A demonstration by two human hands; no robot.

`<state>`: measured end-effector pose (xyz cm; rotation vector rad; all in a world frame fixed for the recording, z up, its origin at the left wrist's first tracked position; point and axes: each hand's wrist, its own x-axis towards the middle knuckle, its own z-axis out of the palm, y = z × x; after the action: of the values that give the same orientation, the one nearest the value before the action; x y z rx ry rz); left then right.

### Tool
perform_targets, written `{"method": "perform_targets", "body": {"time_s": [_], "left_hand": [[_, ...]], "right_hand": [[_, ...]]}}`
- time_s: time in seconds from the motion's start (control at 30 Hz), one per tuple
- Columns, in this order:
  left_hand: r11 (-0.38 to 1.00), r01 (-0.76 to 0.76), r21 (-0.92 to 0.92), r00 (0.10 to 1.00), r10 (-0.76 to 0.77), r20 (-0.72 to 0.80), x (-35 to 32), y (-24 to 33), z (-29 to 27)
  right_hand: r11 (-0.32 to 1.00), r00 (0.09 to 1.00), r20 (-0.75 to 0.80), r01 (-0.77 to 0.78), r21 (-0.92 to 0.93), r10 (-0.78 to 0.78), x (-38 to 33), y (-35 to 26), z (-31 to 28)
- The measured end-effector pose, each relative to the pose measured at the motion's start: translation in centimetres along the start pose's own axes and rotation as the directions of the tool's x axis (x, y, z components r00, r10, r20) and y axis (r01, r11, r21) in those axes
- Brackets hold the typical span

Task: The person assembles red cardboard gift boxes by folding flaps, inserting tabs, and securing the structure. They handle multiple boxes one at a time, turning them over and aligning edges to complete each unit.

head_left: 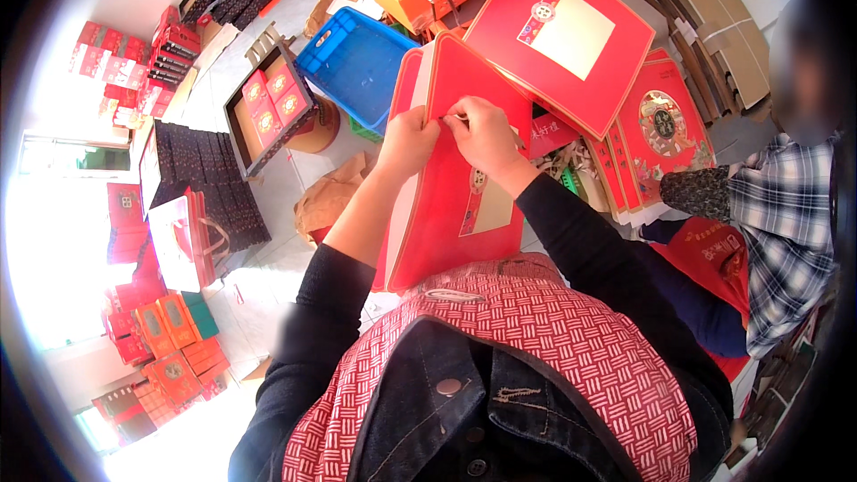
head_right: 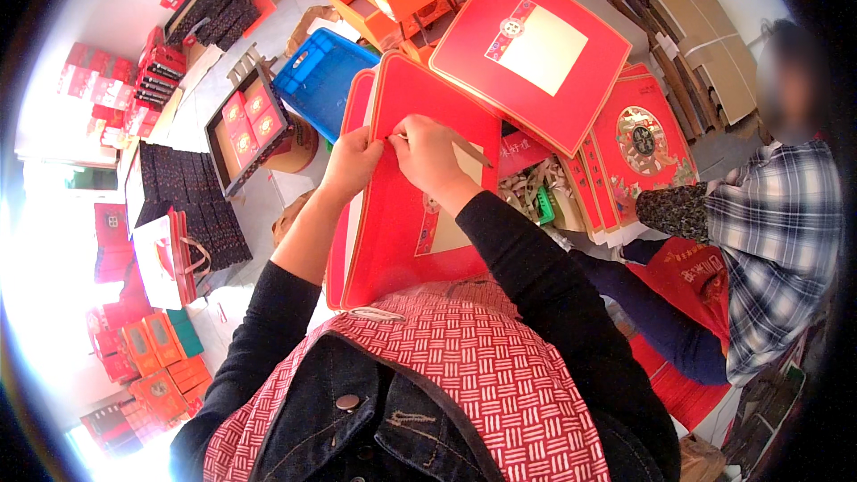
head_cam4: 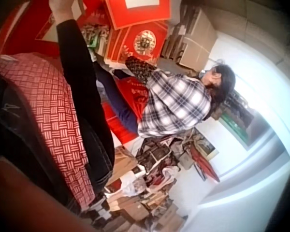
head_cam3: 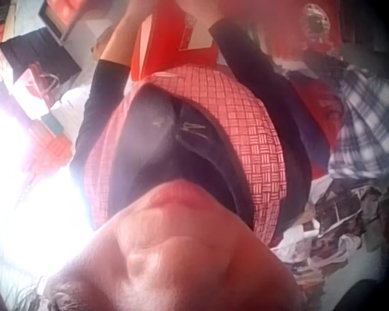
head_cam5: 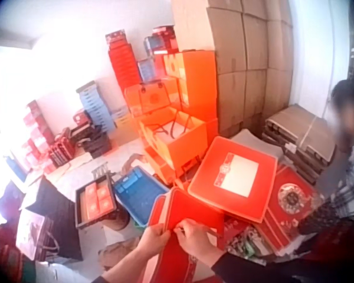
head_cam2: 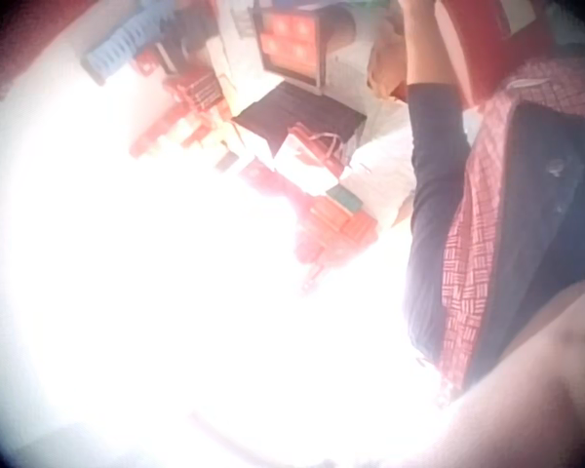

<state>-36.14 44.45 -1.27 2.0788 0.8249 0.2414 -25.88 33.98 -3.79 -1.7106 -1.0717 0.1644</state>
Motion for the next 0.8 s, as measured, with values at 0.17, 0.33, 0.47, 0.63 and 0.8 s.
{"method": "perform_targets", "body": {"time_s": [0.17,0.33,0.47,0.63,0.8], "left_hand": [[0.977,-0.137,0.162,0.982,0.155,-0.105,-0.2,0.3,1.2],[0.972,0.044,-0.231,0.993,-0.017,0.12,-0.1,-0.2,0.5],[0.505,0.353,-0.787,0.93,-0.094,0.356,-0.7,-0.4,-0.5],[0.662,0.226,-0.714,0.971,-0.094,0.22,0.2,-2.2,2.6],[0.467,0.182,-0.865,0.983,-0.102,0.151,-0.1,-1.8,4.0]], "right_hand": [[0.983,0.991,0.01,0.132,-0.126,-0.132,0.4,-0.3,0.2],[0.947,0.959,0.044,-0.284,0.151,0.281,0.0,-0.6,-0.1],[0.783,0.89,0.166,-0.452,0.427,0.424,-0.4,1.3,0.2],[0.693,0.866,0.21,-0.492,0.528,0.455,-0.5,1.8,0.3],[0.58,0.85,0.304,-0.518,0.629,0.431,-0.2,2.1,-0.4]]}}
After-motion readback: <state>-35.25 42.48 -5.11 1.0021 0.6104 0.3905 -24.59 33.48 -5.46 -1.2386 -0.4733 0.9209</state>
